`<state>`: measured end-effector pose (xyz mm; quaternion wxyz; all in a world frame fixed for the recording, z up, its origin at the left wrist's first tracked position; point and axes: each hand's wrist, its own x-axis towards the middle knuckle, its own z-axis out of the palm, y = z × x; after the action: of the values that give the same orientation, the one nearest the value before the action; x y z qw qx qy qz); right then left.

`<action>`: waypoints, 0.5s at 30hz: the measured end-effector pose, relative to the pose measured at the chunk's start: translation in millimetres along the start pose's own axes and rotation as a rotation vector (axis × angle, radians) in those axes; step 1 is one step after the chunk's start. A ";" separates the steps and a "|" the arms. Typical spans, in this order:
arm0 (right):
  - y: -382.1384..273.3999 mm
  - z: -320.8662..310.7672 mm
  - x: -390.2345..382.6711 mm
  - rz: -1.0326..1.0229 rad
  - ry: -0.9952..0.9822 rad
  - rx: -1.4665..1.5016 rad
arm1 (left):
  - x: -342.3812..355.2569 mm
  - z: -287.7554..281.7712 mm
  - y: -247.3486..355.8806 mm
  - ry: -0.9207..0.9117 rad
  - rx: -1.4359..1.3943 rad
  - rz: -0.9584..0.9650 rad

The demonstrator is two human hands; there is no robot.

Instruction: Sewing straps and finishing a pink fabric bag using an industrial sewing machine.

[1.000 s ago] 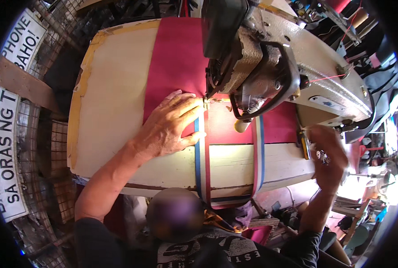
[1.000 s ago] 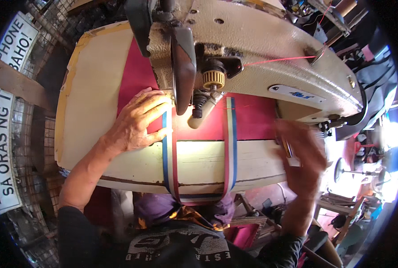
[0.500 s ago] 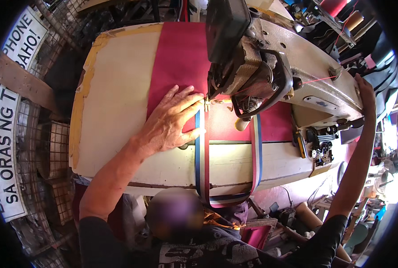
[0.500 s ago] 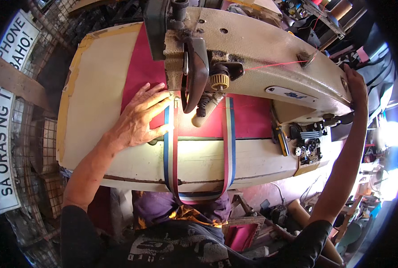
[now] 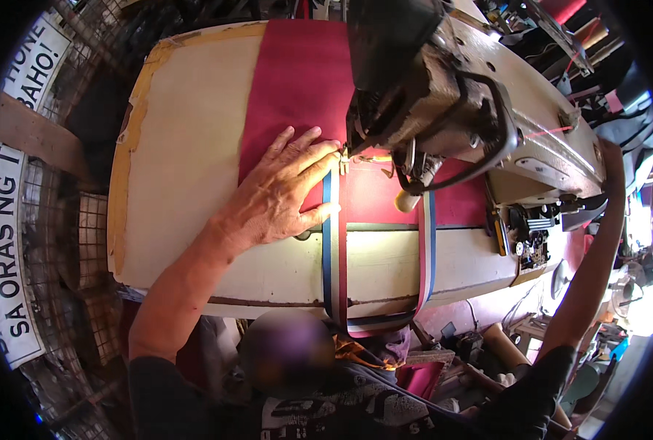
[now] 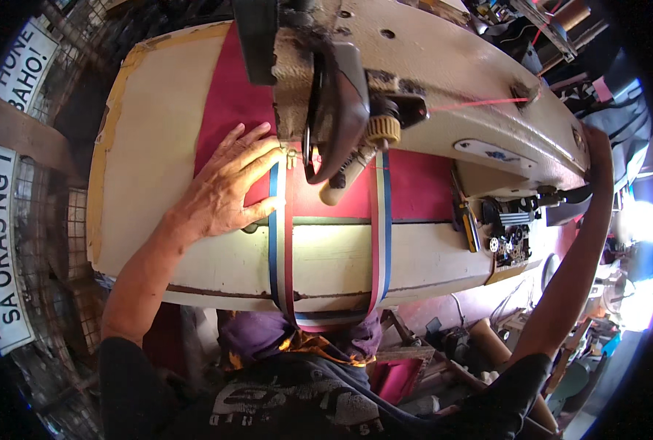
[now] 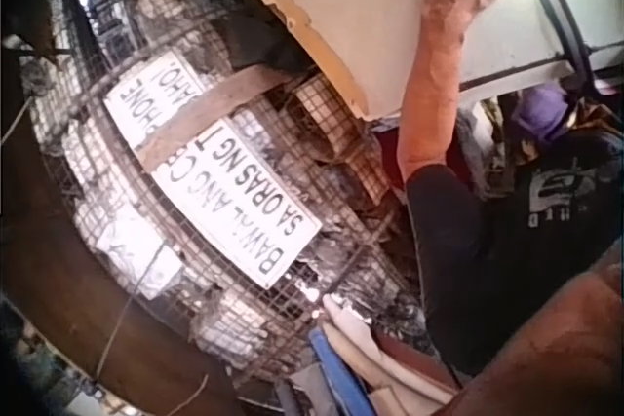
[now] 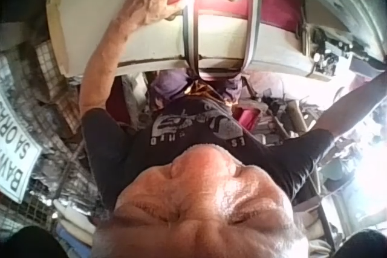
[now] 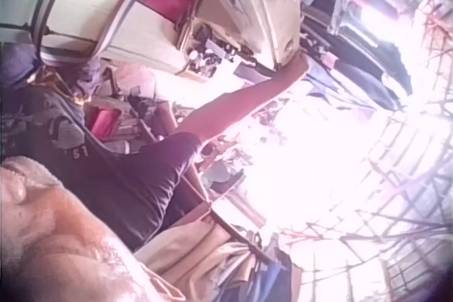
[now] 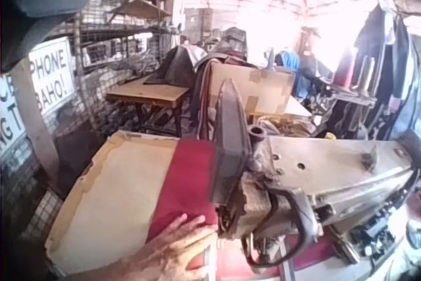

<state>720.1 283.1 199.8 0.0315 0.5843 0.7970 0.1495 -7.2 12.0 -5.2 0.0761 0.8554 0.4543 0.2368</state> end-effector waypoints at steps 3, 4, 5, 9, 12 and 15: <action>-90.8 56.2 -83.0 -0.028 0.617 0.125 | -4.1 -7.7 -0.7 -0.024 0.012 -0.037; -109.6 68.2 -110.8 0.549 0.720 0.661 | -2.9 -6.6 -1.6 -0.013 -0.002 -0.030; -144.8 81.0 -134.5 0.474 0.740 0.295 | -2.8 -7.0 -1.0 -0.019 0.021 -0.031; -129.1 118.0 -163.6 0.167 0.852 0.047 | -0.7 -5.2 -0.9 -0.038 0.061 -0.021; -82.4 63.6 -122.4 0.272 0.652 0.201 | -3.7 -7.0 -3.8 -0.055 0.069 -0.017; -5.1 15.5 -59.7 -0.223 0.427 -0.151 | -0.9 -4.2 -4.1 -0.048 0.021 0.001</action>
<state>737.6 228.6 176.2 -0.0780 0.4440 0.8316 0.3243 -12.6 13.3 -3.3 0.0778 0.8620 0.4542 0.2114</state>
